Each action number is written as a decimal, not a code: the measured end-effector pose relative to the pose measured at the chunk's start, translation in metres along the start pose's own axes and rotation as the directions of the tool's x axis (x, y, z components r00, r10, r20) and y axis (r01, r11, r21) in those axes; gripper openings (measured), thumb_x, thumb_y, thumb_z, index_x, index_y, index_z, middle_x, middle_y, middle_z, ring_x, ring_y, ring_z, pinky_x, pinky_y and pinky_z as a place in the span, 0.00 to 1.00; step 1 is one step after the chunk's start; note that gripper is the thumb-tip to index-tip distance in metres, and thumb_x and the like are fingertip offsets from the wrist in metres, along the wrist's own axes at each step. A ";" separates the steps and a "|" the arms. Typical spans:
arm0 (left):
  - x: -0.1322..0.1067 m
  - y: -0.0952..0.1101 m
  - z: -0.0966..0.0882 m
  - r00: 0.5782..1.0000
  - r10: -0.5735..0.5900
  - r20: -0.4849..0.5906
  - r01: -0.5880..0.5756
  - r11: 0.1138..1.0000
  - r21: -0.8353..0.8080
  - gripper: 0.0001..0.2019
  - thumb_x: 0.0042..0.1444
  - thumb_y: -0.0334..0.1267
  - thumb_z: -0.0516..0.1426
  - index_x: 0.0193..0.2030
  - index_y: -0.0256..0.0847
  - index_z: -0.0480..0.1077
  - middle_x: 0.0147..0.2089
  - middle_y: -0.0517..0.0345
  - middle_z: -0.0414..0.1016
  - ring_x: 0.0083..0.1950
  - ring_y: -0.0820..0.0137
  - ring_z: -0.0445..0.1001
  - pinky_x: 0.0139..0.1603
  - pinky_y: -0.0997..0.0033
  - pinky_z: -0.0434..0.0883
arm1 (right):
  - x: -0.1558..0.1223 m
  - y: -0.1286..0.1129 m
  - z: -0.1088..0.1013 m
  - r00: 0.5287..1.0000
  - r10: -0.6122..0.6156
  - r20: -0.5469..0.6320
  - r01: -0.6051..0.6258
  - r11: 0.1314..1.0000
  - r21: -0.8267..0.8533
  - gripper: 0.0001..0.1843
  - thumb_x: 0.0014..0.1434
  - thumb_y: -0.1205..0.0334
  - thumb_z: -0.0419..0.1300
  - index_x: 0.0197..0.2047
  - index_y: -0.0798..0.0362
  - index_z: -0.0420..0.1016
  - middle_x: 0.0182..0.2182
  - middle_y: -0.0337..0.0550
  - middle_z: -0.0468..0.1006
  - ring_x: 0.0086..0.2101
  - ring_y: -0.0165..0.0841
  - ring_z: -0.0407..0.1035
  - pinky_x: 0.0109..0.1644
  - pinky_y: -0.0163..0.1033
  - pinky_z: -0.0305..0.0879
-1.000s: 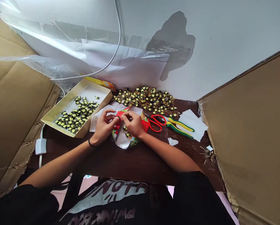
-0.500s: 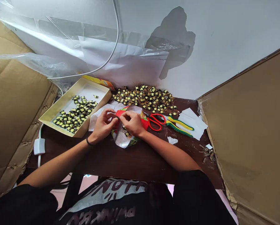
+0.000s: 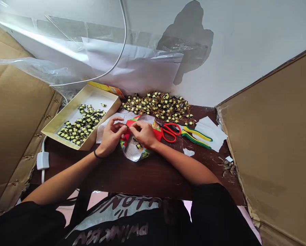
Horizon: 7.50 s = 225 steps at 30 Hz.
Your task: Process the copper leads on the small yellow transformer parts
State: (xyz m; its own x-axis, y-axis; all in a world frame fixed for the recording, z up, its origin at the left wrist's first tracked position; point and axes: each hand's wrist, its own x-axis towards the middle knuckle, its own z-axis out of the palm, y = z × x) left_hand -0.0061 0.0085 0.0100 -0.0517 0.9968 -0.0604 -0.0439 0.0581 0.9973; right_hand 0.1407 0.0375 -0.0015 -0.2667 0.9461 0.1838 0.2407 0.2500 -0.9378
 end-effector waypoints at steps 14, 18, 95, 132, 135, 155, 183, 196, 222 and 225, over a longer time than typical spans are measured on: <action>-0.004 0.001 0.006 0.997 0.046 -0.056 -0.036 0.984 0.173 0.18 0.50 0.40 0.61 0.46 0.39 0.63 0.28 0.62 0.74 0.24 0.76 0.71 0.21 0.81 0.68 | -0.003 0.001 -0.001 0.998 -0.064 0.003 0.064 0.994 0.089 0.09 0.55 0.58 0.59 0.26 0.53 0.71 0.25 0.38 0.73 0.27 0.29 0.64 0.33 0.35 0.61; -0.005 0.004 0.008 0.999 -0.007 -0.039 0.012 0.992 0.127 0.21 0.49 0.44 0.62 0.47 0.39 0.62 0.29 0.61 0.74 0.25 0.73 0.73 0.19 0.80 0.69 | 0.001 0.007 -0.001 0.998 0.064 -0.013 -0.059 0.975 0.214 0.11 0.52 0.54 0.60 0.27 0.54 0.71 0.23 0.37 0.71 0.26 0.28 0.63 0.32 0.35 0.61; 0.000 0.009 -0.004 0.988 -0.131 0.082 0.147 0.961 -0.233 0.26 0.39 0.42 0.68 0.41 0.41 0.61 0.24 0.68 0.69 0.22 0.76 0.71 0.21 0.80 0.68 | -0.007 -0.003 -0.002 0.999 -0.050 0.020 0.049 0.998 0.039 0.11 0.56 0.55 0.57 0.27 0.52 0.70 0.25 0.38 0.71 0.27 0.29 0.61 0.32 0.36 0.58; -0.009 0.010 0.000 0.972 -0.224 0.063 0.233 0.927 -0.294 0.21 0.43 0.38 0.66 0.44 0.37 0.68 0.23 0.65 0.72 0.23 0.77 0.70 0.28 0.78 0.69 | -0.009 0.004 0.000 0.866 -0.495 -0.074 0.472 0.856 -0.211 0.09 0.60 0.56 0.61 0.42 0.50 0.70 0.35 0.43 0.75 0.38 0.37 0.67 0.43 0.44 0.65; -0.010 0.012 0.002 0.973 -0.225 0.041 0.228 0.934 -0.276 0.21 0.44 0.38 0.65 0.45 0.36 0.67 0.22 0.66 0.72 0.23 0.77 0.69 0.27 0.79 0.68 | -0.010 0.006 0.001 0.862 -0.498 -0.093 0.472 0.856 -0.209 0.09 0.59 0.57 0.62 0.41 0.49 0.70 0.35 0.42 0.75 0.38 0.36 0.68 0.43 0.44 0.65; -0.011 0.009 0.005 0.972 -0.236 0.001 0.226 0.930 -0.290 0.21 0.45 0.37 0.65 0.45 0.37 0.66 0.20 0.68 0.72 0.21 0.78 0.69 0.27 0.79 0.67 | -0.011 0.001 0.000 0.872 -0.480 -0.093 0.451 0.863 -0.227 0.04 0.59 0.60 0.63 0.37 0.50 0.74 0.33 0.43 0.78 0.36 0.35 0.70 0.41 0.44 0.68; -0.012 0.010 0.005 0.976 -0.211 -0.058 0.191 0.950 -0.246 0.20 0.46 0.37 0.65 0.45 0.37 0.66 0.24 0.66 0.75 0.25 0.77 0.72 0.31 0.78 0.69 | -0.013 0.005 0.001 0.836 -0.544 -0.075 0.490 0.801 -0.344 0.05 0.60 0.63 0.60 0.41 0.49 0.76 0.34 0.44 0.78 0.36 0.36 0.69 0.43 0.45 0.66; -0.010 0.011 0.001 0.991 -0.134 -0.014 0.129 0.974 -0.189 0.26 0.46 0.41 0.66 0.49 0.39 0.62 0.25 0.65 0.75 0.27 0.75 0.74 0.34 0.76 0.71 | -0.007 0.002 -0.003 0.988 -0.154 -0.010 0.154 0.980 0.126 0.08 0.61 0.58 0.55 0.40 0.52 0.70 0.37 0.44 0.74 0.37 0.32 0.69 0.37 0.38 0.68; -0.003 0.008 -0.009 0.977 -0.136 0.166 0.163 0.974 -0.159 0.23 0.48 0.45 0.66 0.48 0.38 0.66 0.28 0.63 0.73 0.28 0.76 0.72 0.32 0.77 0.71 | 0.001 0.004 -0.010 0.958 0.020 0.285 -0.078 0.978 0.196 0.14 0.58 0.51 0.56 0.29 0.53 0.66 0.24 0.36 0.66 0.26 0.27 0.58 0.29 0.33 0.57; -0.002 0.008 -0.009 0.978 -0.149 0.147 0.171 0.974 -0.149 0.23 0.48 0.46 0.65 0.46 0.38 0.66 0.26 0.64 0.71 0.26 0.75 0.71 0.29 0.77 0.70 | 0.002 0.004 -0.013 0.931 0.032 0.363 -0.121 0.967 0.225 0.16 0.55 0.48 0.59 0.29 0.53 0.65 0.23 0.34 0.66 0.24 0.26 0.58 0.28 0.33 0.56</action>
State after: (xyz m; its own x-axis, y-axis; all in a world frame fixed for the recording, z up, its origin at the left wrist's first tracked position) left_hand -0.0157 0.0061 0.0176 0.1027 0.9741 -0.2016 -0.2002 0.2188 0.9550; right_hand 0.1529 0.0436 -0.0016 -0.5796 0.8142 0.0341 0.0553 0.0810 -0.9952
